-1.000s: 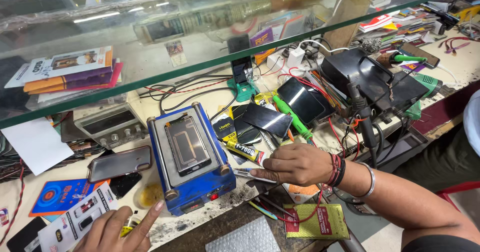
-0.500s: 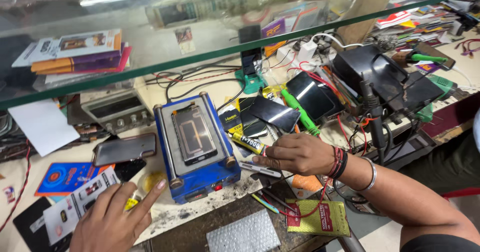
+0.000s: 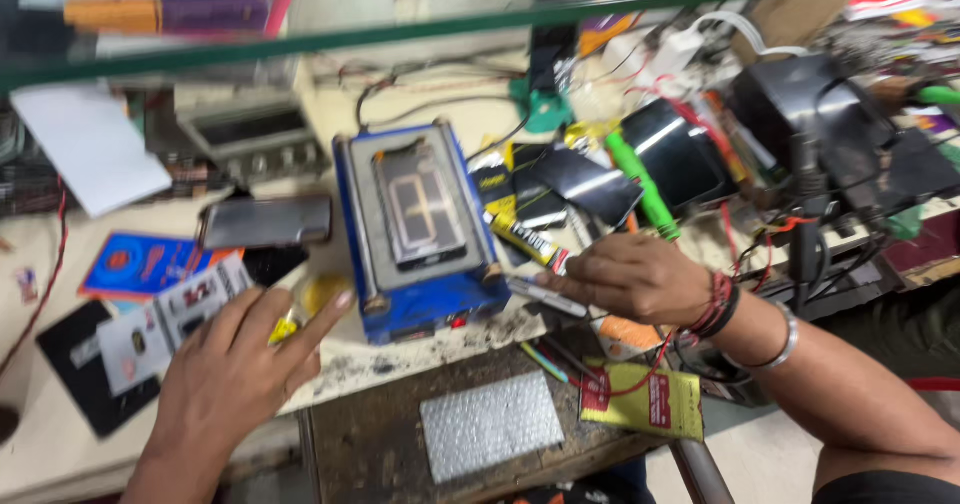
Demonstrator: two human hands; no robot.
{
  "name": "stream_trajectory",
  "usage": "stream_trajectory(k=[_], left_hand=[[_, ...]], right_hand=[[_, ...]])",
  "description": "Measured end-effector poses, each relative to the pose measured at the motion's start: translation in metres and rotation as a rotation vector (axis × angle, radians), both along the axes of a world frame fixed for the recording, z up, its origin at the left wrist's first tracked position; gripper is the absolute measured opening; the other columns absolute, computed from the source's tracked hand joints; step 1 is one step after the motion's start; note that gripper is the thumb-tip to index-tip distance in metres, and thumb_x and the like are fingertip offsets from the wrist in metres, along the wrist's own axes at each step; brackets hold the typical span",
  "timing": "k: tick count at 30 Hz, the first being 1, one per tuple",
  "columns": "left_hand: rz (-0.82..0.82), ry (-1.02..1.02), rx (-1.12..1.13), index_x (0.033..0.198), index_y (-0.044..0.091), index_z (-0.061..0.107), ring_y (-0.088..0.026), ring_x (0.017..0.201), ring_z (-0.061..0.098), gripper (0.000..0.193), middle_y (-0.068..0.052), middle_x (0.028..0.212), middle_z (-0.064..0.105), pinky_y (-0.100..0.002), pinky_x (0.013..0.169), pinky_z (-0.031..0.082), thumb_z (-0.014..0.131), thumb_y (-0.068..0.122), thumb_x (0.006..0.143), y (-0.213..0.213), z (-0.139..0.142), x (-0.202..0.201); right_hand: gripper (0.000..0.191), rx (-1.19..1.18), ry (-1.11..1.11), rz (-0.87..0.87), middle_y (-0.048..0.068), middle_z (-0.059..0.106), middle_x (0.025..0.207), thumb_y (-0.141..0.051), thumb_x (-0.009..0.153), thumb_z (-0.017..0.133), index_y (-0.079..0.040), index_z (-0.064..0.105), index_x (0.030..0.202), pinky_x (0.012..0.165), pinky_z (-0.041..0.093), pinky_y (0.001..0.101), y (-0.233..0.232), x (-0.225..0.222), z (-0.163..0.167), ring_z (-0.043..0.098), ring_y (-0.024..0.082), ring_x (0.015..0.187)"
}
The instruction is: The person works at a phone repair bench, operating a blue screen-separator machine: they place a phone display assembly on the heated plate, press the machine's controls, and handle the phone and a replacement screen. They later hold the reassembled phone on the bench and press its screen with their fingers.
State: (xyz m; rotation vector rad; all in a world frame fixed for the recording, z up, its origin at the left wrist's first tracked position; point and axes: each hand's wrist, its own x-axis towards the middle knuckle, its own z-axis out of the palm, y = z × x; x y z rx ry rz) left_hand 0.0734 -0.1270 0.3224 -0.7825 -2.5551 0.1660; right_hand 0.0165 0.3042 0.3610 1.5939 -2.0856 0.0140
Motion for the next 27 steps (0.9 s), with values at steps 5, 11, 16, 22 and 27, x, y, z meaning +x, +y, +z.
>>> stream_trajectory(k=[5, 11, 16, 22, 27], left_hand=[[-0.032, 0.044, 0.015, 0.142, 0.037, 0.059, -0.025, 0.113, 0.061, 0.076, -0.005, 0.118, 0.064, -0.038, 0.081, 0.061, 0.082, 0.039, 0.07, -0.021, -0.013, -0.01], [-0.066, 0.17, 0.017, 0.147, 0.038, 0.06, -0.022, 0.114, 0.058, 0.071, -0.003, 0.117, 0.061, -0.032, 0.08, 0.063, 0.081, 0.029, 0.08, -0.047, -0.034, -0.035], [-0.077, 0.16, 0.028, 0.147, 0.037, 0.062, -0.023, 0.117, 0.055, 0.071, -0.003, 0.119, 0.059, -0.031, 0.082, 0.063, 0.08, 0.031, 0.078, -0.063, -0.049, -0.047], [-0.077, 0.186, 0.035, 0.148, 0.038, 0.063, -0.022, 0.119, 0.053, 0.068, -0.002, 0.122, 0.056, -0.03, 0.086, 0.062, 0.08, 0.028, 0.083, -0.08, -0.065, -0.066], [-0.073, 0.192, 0.042, 0.146, 0.039, 0.064, -0.022, 0.119, 0.052, 0.067, -0.004, 0.123, 0.056, -0.03, 0.084, 0.061, 0.081, 0.029, 0.082, -0.087, -0.08, -0.08]], right_hand=[[0.041, -0.015, -0.053, -0.009, 0.005, 0.07, 0.097, -0.007, 0.077, 0.073, -0.006, 0.077, 0.118, 0.069, 0.055, 0.0349, -0.02, -0.008, -0.007, 0.069, 0.02, 0.083], [0.041, 0.01, -0.11, -0.073, 0.006, 0.069, 0.093, 0.0, 0.078, 0.077, -0.008, 0.079, 0.118, 0.066, 0.054, 0.0355, -0.049, -0.022, -0.022, 0.068, 0.021, 0.076], [0.04, 0.012, -0.112, -0.125, 0.005, 0.069, 0.094, -0.001, 0.082, 0.081, -0.01, 0.079, 0.12, 0.065, 0.053, 0.0366, -0.068, -0.029, -0.038, 0.064, 0.02, 0.074], [0.045, 0.015, -0.112, -0.162, 0.006, 0.069, 0.093, 0.001, 0.077, 0.082, -0.011, 0.078, 0.121, 0.065, 0.053, 0.0351, -0.085, -0.046, -0.051, 0.062, 0.021, 0.071], [0.045, 0.032, -0.13, -0.161, 0.005, 0.069, 0.097, 0.002, 0.081, 0.083, -0.011, 0.077, 0.123, 0.068, 0.053, 0.0352, -0.093, -0.059, -0.061, 0.063, 0.021, 0.076]])
